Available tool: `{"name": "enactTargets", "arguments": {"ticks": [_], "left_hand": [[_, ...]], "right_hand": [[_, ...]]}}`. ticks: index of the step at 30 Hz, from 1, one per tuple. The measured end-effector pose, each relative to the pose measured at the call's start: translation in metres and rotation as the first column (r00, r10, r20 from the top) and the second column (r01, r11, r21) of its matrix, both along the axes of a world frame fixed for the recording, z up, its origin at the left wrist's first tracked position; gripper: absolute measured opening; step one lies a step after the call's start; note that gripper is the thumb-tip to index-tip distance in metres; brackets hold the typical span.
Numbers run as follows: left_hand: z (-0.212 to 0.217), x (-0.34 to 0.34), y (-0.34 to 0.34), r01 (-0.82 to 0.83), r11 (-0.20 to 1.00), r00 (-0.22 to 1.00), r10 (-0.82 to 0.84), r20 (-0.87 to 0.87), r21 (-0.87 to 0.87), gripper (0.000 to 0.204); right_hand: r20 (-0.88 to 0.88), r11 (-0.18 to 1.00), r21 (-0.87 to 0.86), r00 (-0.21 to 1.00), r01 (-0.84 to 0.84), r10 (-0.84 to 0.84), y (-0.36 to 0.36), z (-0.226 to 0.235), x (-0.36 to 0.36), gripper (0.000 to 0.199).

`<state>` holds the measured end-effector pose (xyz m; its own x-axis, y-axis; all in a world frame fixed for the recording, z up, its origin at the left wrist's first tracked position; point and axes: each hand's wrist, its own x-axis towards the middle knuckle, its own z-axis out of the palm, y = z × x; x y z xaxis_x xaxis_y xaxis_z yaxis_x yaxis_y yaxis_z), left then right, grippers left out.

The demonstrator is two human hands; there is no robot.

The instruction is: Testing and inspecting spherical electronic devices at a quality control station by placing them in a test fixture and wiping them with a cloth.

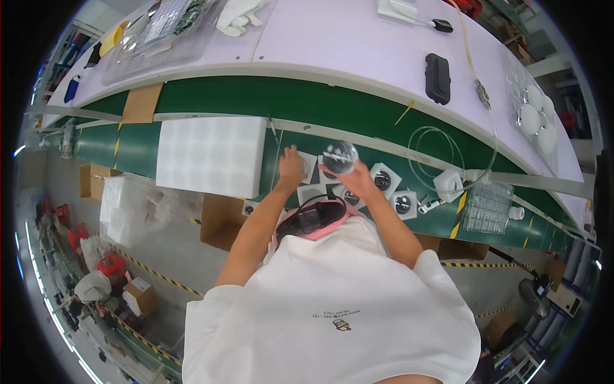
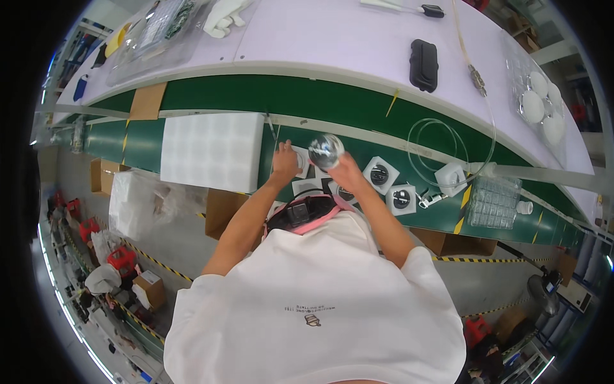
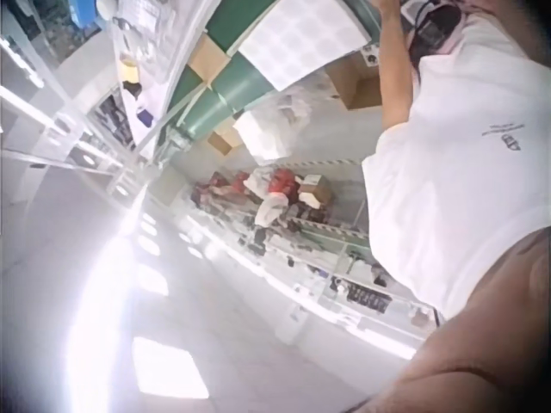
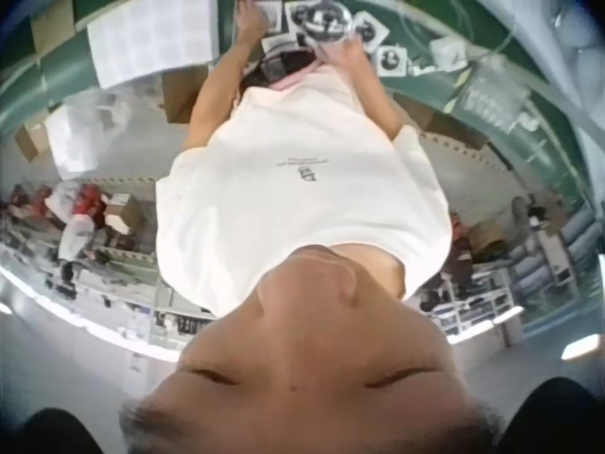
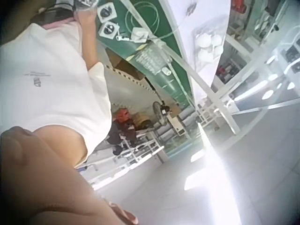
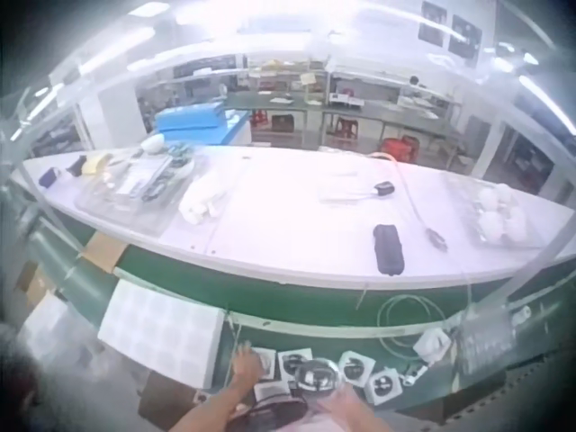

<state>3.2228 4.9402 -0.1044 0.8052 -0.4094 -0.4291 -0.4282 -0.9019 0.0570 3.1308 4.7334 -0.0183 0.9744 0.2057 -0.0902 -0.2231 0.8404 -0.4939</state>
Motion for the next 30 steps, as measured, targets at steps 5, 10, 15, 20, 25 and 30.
{"name": "enactTargets", "arguments": {"ticks": [5,10,15,20,25,30], "left_hand": [[-0.028,-0.011,-0.004,0.065,0.994,0.974,-0.083,0.212,0.093,0.058],[-0.005,-0.002,0.007,-0.061,0.998,0.992,0.062,0.114,-0.01,0.061],[0.012,0.005,0.023,-0.076,0.982,0.997,0.072,-0.035,-0.172,0.074],[0.012,0.021,0.018,0.145,0.984,0.989,-0.145,0.005,-0.102,0.07],[0.021,0.027,-0.002,0.205,0.967,0.977,-0.192,-0.096,0.152,0.073],[0.016,0.018,-0.018,0.037,0.981,0.998,-0.029,-0.047,0.19,0.055]], "right_hand": [[-0.307,0.995,-0.028,0.948,-0.101,0.087,0.025,-0.079,0.066,0.046],[-0.301,0.997,-0.061,0.953,-0.048,0.027,0.029,-0.107,0.071,0.04],[-0.287,0.991,-0.118,0.957,-0.07,0.034,0.029,-0.1,0.069,0.042],[-0.238,0.935,-0.325,0.969,-0.141,0.063,0.038,-0.094,0.067,0.046],[-0.283,0.951,-0.274,0.957,-0.141,0.06,0.038,-0.102,0.069,0.043],[-0.288,0.991,-0.098,0.956,-0.095,0.063,0.03,-0.082,0.063,0.052]]}}
